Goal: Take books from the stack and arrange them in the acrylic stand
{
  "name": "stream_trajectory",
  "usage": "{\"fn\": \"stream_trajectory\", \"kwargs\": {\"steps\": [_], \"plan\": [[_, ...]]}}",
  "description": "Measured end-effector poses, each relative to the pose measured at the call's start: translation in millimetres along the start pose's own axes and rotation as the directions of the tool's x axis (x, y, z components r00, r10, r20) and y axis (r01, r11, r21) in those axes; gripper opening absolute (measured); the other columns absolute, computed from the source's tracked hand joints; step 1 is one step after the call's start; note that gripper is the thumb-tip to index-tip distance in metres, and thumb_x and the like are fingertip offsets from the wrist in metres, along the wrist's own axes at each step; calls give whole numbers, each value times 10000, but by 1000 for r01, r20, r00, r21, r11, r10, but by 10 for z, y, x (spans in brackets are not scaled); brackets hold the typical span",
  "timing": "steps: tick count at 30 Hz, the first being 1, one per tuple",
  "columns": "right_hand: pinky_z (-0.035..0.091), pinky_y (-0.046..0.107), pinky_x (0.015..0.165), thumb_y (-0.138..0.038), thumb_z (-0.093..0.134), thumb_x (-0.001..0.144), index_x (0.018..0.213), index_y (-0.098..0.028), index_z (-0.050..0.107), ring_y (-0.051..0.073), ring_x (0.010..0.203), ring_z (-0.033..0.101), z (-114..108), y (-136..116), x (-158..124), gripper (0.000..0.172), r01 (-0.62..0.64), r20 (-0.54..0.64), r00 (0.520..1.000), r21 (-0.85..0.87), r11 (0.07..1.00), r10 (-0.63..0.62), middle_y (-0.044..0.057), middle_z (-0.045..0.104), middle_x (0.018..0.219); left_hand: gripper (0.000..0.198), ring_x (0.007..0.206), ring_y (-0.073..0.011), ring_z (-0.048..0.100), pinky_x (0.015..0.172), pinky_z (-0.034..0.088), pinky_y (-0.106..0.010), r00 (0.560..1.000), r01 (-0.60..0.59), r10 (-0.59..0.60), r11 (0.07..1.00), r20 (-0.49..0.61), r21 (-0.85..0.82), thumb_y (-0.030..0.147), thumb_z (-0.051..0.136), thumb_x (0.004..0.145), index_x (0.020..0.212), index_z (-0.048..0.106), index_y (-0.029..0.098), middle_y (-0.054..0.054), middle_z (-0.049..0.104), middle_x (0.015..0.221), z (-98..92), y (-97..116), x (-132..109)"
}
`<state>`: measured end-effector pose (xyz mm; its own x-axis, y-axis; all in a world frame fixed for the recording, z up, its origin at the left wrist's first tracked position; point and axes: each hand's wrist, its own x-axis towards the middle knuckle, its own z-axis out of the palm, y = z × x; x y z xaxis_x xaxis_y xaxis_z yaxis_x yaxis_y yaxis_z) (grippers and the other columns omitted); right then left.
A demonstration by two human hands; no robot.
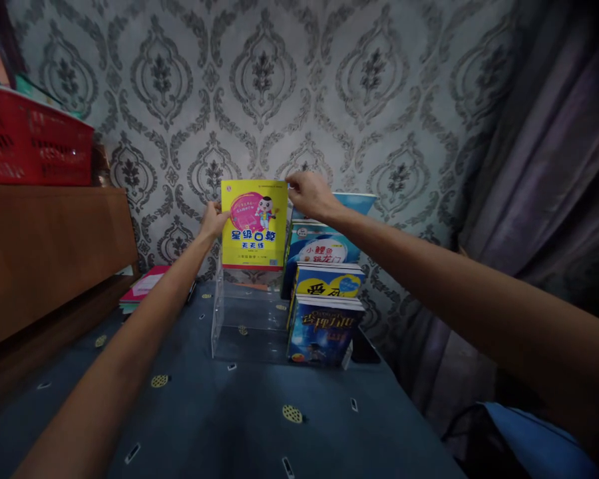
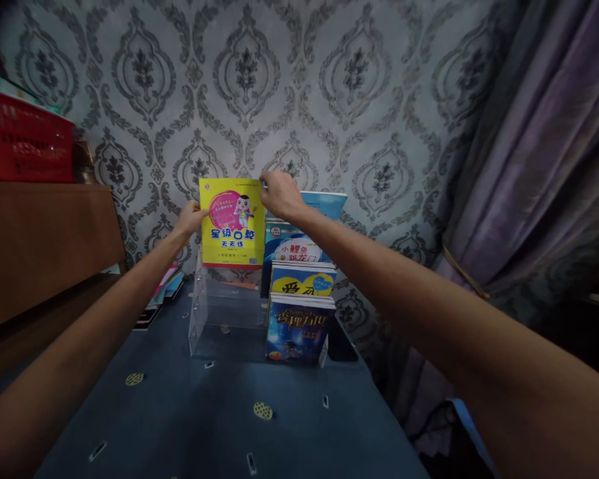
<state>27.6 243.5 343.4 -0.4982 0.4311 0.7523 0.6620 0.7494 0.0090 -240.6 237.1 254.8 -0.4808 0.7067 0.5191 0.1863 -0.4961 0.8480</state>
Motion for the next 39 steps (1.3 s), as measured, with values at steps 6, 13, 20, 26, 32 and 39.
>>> {"fn": "stream_trajectory", "kwargs": {"steps": [6,13,20,26,32,39], "plan": [[522,399,918,-113,500,871,1244,-129,705,308,1073,683,-18,18,-41,426,-2,-18,1000,0,1000,2,142,758,1159,416,648,-210,705,662,569,-313,997,79,-76,987,27,-140,299,802,775,1121,590,208,2,714,717,6,-123,-66],[517,454,990,-149,505,878,1271,-122,683,334,1144,659,-36,192,-155,432,-3,-56,998,-12,1000,2,175,733,1237,282,682,-195,730,721,610,-319,990,85,-43,941,133,-329,421,693,909,989,697,150,-54,775,810,27,-132,-185],[519,453,1031,-174,519,881,1256,-146,693,326,1199,658,-95,253,-255,415,-19,10,1000,-43,999,19,133,736,1266,283,725,-178,752,792,633,-313,988,79,-14,902,154,-425,403,705,923,1058,698,154,-47,797,879,80,-109,-248],[506,452,1057,-183,503,906,1311,-161,666,323,1253,637,-96,229,-287,437,-2,20,1000,-24,1000,3,125,709,1331,270,785,-192,766,861,630,-345,988,69,0,891,153,-448,384,668,952,1054,706,137,-68,804,927,116,-69,-318],[501,462,1060,-177,507,911,1299,-160,677,330,1247,640,-84,206,-288,425,-4,14,1000,-25,1000,5,131,711,1325,257,844,-215,772,890,626,-363,985,77,1,891,172,-447,367,647,967,1036,720,131,-83,807,951,129,-26,-395],[511,463,1034,-170,528,898,1353,-141,620,330,1226,648,-71,197,-263,465,-48,-6,999,42,998,48,158,720,1288,304,965,-251,767,951,608,-380,983,94,-9,887,186,-453,426,702,924,1037,729,146,-100,805,1011,116,-41,-396]]}}
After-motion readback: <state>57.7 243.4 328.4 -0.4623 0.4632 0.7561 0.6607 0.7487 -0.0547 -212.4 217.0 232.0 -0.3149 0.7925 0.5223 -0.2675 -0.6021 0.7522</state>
